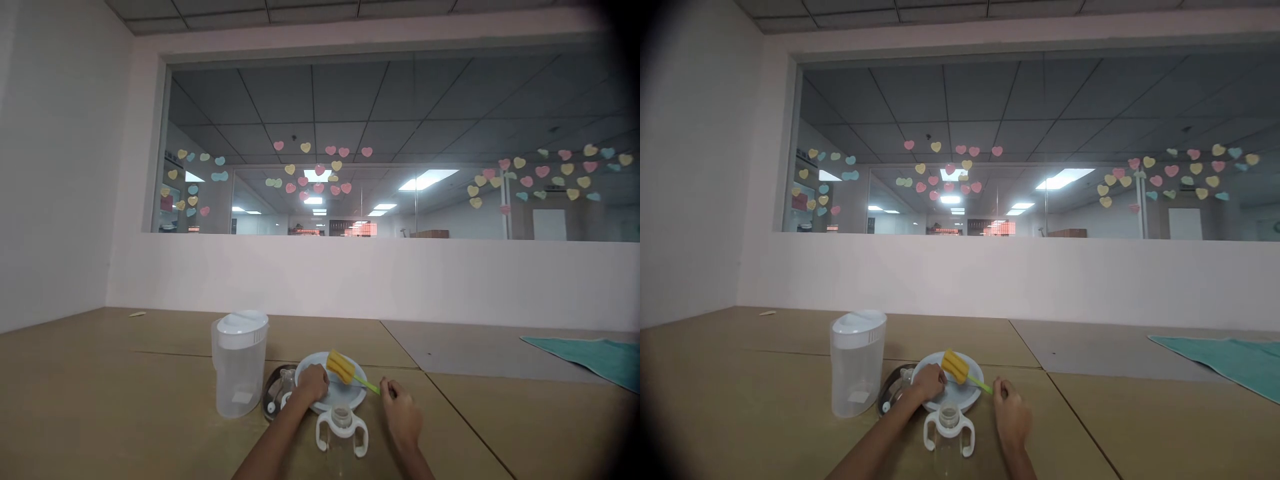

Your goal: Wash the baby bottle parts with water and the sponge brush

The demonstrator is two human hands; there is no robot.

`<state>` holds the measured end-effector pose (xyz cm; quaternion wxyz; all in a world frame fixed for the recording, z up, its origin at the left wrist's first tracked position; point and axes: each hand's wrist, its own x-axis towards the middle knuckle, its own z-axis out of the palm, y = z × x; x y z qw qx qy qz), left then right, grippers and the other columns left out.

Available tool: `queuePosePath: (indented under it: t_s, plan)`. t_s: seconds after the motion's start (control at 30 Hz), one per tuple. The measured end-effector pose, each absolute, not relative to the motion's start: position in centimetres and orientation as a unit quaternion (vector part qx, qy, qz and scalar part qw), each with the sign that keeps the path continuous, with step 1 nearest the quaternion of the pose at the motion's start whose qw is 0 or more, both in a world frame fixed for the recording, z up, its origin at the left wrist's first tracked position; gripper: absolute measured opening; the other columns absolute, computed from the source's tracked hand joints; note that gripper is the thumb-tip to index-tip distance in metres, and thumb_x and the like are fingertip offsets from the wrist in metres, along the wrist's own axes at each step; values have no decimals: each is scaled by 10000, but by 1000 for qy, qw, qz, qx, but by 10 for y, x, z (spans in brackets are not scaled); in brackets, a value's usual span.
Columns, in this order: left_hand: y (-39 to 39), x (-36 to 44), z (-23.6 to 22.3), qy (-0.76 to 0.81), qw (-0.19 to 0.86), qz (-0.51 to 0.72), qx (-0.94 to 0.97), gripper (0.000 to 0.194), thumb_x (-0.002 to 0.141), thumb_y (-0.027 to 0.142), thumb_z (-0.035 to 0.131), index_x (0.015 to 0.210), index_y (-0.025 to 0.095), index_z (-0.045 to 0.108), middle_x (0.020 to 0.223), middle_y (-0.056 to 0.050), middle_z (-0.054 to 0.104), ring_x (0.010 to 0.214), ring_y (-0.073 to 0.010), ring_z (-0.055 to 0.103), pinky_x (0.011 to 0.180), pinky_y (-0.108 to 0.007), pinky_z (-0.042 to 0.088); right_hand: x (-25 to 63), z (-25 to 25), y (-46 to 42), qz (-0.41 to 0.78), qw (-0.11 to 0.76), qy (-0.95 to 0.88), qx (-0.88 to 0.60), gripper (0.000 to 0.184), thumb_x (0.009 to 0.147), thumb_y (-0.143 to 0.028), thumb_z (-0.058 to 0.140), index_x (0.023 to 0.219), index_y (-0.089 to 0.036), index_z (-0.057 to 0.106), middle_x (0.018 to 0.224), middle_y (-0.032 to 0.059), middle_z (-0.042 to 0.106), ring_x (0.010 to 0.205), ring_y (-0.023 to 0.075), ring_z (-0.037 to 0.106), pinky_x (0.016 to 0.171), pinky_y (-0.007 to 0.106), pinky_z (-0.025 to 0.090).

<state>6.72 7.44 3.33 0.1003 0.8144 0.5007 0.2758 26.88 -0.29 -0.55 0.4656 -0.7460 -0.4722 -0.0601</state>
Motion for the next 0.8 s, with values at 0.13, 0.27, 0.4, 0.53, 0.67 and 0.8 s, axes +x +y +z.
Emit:
queuePosePath:
  t_s: [0.13,0.27,0.4,0.53,0.67,0.8]
  plan:
    - [68,56,40,515,115,324,785,77,789,155,577,746,156,641,784,-29,670,795,-175,635,756,-303,482,266,-7,-1,-73,442,-485,-751,395,877,-426,385,741,-240,705,744,69,723,615,195,642,499,241,311]
    - [51,38,45,481,124,404,768,175,792,162,470,840,185,637,841,-16,691,809,-145,637,751,-253,475,262,-10,0,-87,387,-509,-764,348,889,-412,414,793,-251,707,779,69,731,647,200,659,504,239,303]
    - [40,23,31,454,139,461,750,273,833,319,409,934,181,622,920,-52,690,874,-167,643,769,-272,503,262,-11,1,-86,365,-506,-777,344,900,-416,413,821,-258,708,773,69,731,658,202,666,502,238,306]
    - [43,6,11,417,160,578,683,330,783,396,465,979,172,608,1011,-93,680,911,-205,649,821,-331,519,265,-9,0,-82,362,-497,-784,325,891,-408,431,806,-261,709,765,63,731,642,200,666,493,237,313]
    - [45,-12,6,444,67,604,659,321,731,327,528,1008,178,594,1002,-82,669,948,-224,628,870,-365,492,265,-9,-2,-66,375,-501,-777,335,893,-408,419,803,-264,708,783,56,732,669,201,672,495,237,322]
    - [42,-23,3,458,34,592,662,230,741,295,523,929,191,606,937,-60,660,904,-221,623,845,-359,488,265,-9,-2,-48,365,-500,-784,337,898,-419,409,844,-268,705,806,59,732,718,223,678,507,249,325]
